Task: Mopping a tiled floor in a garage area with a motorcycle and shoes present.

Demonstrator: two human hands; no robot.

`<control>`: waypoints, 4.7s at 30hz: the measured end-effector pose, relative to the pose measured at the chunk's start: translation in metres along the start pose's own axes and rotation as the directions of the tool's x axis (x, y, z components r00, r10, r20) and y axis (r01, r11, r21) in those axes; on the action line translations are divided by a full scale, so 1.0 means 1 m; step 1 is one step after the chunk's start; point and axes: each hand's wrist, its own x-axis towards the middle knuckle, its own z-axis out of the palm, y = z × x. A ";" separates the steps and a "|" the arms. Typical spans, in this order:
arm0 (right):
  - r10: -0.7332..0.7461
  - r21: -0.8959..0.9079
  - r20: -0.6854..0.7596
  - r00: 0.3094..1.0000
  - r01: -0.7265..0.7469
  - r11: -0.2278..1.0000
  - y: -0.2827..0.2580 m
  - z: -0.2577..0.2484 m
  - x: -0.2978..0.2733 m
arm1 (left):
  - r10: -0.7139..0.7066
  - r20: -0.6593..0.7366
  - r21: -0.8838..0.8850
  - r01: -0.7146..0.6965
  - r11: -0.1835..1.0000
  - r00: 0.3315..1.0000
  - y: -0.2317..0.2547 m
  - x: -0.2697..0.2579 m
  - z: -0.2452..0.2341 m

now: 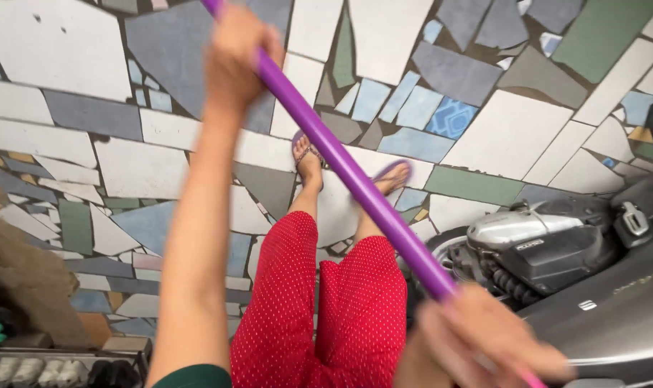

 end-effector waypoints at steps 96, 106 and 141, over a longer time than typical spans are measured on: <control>-0.321 -0.530 0.576 0.752 0.643 0.554 0.117 0.652 -0.676 | 0.317 0.046 -0.193 -0.303 0.933 0.947 0.248 -0.660 -0.454; -0.362 -0.461 0.580 0.730 0.660 0.593 0.145 0.647 -0.615 | -0.161 0.143 -0.180 0.186 0.966 0.976 0.221 -0.643 -0.425; -0.071 -0.542 0.571 0.818 0.440 0.716 0.121 0.609 -0.536 | -0.330 0.381 -0.136 0.405 0.904 0.864 0.218 -0.556 -0.470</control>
